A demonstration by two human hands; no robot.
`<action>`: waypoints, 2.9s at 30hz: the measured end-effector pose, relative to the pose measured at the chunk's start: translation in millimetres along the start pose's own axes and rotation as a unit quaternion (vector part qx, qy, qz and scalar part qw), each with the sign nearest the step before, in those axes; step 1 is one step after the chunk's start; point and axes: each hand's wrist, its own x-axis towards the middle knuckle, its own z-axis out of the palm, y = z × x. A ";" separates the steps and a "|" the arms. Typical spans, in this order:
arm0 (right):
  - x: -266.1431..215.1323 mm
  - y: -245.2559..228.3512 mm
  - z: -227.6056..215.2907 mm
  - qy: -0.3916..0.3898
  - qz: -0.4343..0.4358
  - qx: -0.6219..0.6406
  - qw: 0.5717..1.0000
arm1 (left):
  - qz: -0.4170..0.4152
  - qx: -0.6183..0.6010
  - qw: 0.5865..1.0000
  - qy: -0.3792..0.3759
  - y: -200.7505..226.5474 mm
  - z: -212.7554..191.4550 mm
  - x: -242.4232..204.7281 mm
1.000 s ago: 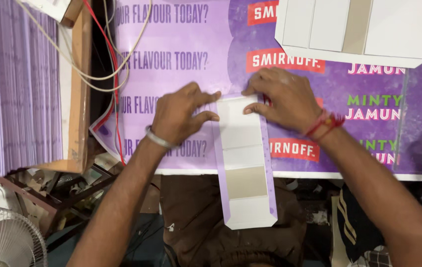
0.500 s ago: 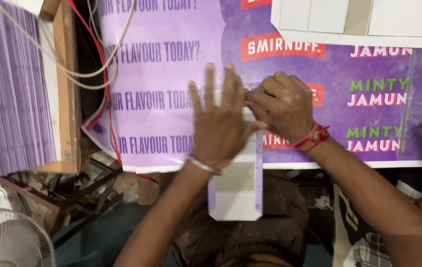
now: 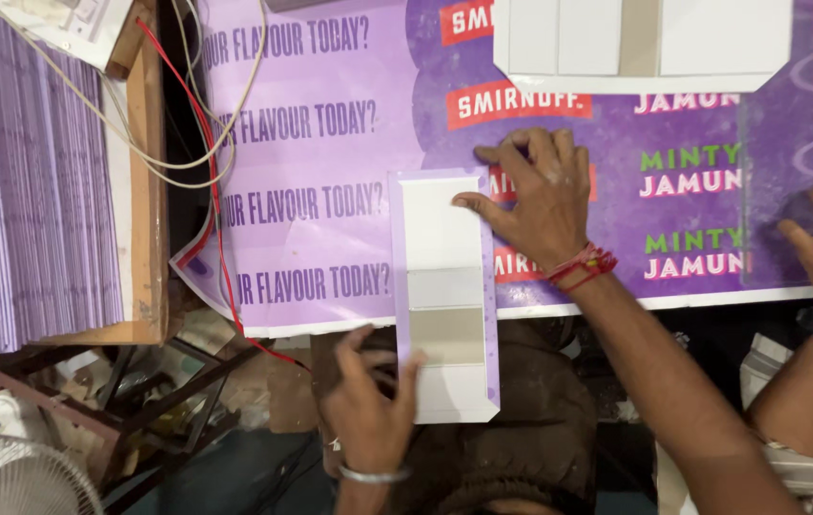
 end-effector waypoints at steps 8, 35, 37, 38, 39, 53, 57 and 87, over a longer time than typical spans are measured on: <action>-24.9 3.7 -18.2 -0.001 0.118 0.264 0.957 | 0.131 0.056 0.987 -0.080 21.0 -63.9 30.1; 18.5 -18.1 -11.5 0.086 0.011 0.086 0.993 | 0.194 -0.043 0.980 0.026 8.5 18.8 130.6; 25.9 -14.4 -2.4 0.064 -0.028 0.057 0.996 | 0.262 0.126 0.957 -0.005 15.9 21.7 155.9; 28.3 -12.5 1.8 0.055 -0.039 0.039 0.997 | 0.262 0.147 0.953 0.020 23.5 24.4 172.4; 25.4 -11.5 5.7 0.043 -0.045 0.023 0.998 | 0.261 0.169 0.950 0.040 30.0 27.1 185.6; 35.9 5.1 10.7 -0.014 0.003 0.033 0.999 | 0.320 0.026 0.944 0.074 11.5 27.6 195.9; 55.1 10.8 2.3 -0.068 0.006 0.053 0.996 | 0.293 0.029 0.954 0.061 22.8 23.8 198.7; 69.4 10.2 -14.9 -0.160 -0.021 0.129 0.979 | 0.086 -0.131 0.961 -0.227 28.7 28.4 229.8</action>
